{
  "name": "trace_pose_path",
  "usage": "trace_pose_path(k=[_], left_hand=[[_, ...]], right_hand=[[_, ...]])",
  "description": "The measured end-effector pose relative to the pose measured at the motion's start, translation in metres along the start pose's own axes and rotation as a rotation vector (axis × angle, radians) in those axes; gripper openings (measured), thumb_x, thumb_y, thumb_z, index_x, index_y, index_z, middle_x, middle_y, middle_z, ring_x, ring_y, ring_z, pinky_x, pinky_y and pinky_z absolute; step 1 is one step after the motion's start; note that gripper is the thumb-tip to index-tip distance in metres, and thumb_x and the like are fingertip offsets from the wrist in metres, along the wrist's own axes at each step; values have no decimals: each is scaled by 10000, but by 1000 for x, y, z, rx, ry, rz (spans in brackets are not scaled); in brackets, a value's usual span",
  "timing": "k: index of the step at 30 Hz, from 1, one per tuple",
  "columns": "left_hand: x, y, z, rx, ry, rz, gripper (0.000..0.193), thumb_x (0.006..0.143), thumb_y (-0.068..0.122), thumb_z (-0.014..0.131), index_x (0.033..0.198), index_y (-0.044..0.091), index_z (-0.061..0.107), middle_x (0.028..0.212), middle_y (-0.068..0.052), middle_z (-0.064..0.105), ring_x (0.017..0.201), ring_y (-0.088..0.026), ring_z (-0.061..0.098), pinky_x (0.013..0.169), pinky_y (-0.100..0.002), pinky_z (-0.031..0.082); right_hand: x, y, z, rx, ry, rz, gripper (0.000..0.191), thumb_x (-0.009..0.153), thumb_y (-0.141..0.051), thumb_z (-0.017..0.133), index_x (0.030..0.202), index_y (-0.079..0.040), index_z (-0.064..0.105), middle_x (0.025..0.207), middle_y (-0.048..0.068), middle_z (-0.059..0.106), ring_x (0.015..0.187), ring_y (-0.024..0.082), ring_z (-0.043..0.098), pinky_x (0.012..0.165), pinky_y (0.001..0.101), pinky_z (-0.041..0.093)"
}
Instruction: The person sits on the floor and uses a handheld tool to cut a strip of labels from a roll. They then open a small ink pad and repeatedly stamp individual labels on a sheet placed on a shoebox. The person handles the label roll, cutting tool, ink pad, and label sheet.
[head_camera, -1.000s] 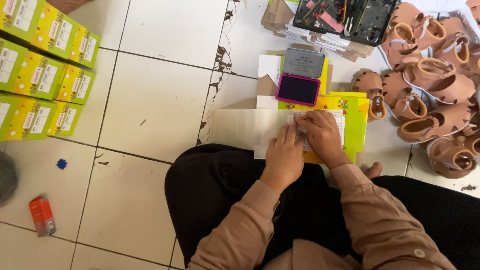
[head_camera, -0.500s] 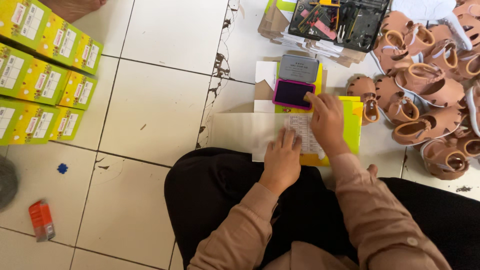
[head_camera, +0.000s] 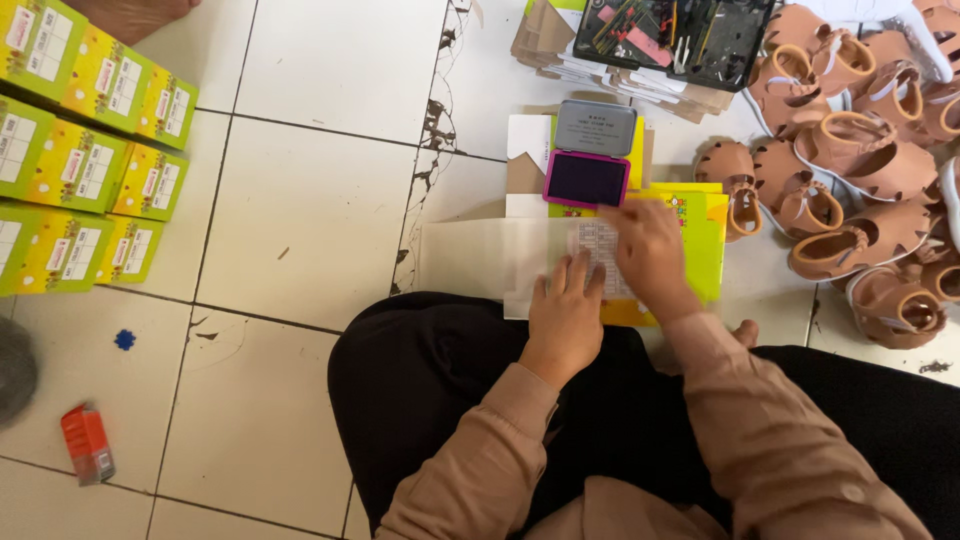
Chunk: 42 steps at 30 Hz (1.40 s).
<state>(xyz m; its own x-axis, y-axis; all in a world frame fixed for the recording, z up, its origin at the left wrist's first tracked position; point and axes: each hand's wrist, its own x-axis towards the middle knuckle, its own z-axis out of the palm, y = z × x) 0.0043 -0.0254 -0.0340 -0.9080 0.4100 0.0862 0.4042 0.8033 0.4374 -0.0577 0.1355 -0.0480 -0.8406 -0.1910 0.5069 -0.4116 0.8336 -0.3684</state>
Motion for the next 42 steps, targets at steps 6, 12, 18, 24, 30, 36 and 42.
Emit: trace_pose_path(k=[6, 12, 18, 24, 30, 36, 42], left_hand=[[0, 1, 2, 35, -5, -2, 505, 823, 136, 696, 1305, 3, 623, 1462, -144, 496, 1408, -342, 425, 1071, -587, 429], [0, 1, -3, 16, 14, 3, 535, 807, 122, 688, 1310, -42, 610, 1464, -155, 493, 1401, -340, 423, 1064, -581, 434], [0, 1, 0, 3, 14, -4, 532, 809, 116, 680, 1311, -46, 608, 1464, -161, 494, 1402, -350, 426, 1065, -584, 428], [-8, 6, 6, 19, 3, 3, 513, 828, 124, 658, 1309, -49, 606, 1486, -182, 482, 1398, -362, 433, 1063, -580, 430], [-9, 5, 5, -10, -12, 13, 480, 829, 115, 649, 1284, -37, 628, 1477, -132, 503, 1401, -335, 446, 1027, -578, 450], [-9, 4, 0, 7, 37, 28, 473, 837, 119, 655, 1290, -14, 620, 1484, -113, 506, 1413, -321, 457, 1030, -553, 465], [-6, 3, 3, 9, 12, 20, 523, 822, 139, 666, 1314, -26, 603, 1475, -123, 502, 1405, -324, 450, 1023, -553, 462]], right_hand=[[-24, -12, 2, 53, -10, -71, 340, 779, 46, 700, 1086, -78, 773, 1038, 102, 656, 998, 322, 621, 911, 443, 513], [-25, -12, 4, 50, -21, -78, 338, 791, 54, 698, 1095, -70, 779, 1064, 105, 667, 1003, 322, 626, 916, 440, 514], [-23, -11, 7, 67, -43, -82, 315, 793, 38, 706, 1084, -59, 775, 1056, 110, 664, 998, 321, 625, 901, 440, 505], [-24, -7, 9, 88, -76, -101, 272, 780, 36, 696, 1027, -51, 770, 1029, 111, 661, 995, 328, 619, 892, 447, 495], [-4, 5, 13, 24, 61, 33, 329, 874, 87, 638, 1168, -20, 741, 1129, 126, 659, 1089, 352, 604, 989, 467, 490], [21, 14, 14, -47, 8, 22, 340, 827, 68, 672, 1118, -75, 773, 1009, 105, 637, 984, 319, 600, 890, 442, 485], [26, 11, 15, -55, -3, 34, 326, 851, 62, 669, 1126, -70, 781, 1006, 96, 636, 970, 312, 596, 871, 440, 483]])
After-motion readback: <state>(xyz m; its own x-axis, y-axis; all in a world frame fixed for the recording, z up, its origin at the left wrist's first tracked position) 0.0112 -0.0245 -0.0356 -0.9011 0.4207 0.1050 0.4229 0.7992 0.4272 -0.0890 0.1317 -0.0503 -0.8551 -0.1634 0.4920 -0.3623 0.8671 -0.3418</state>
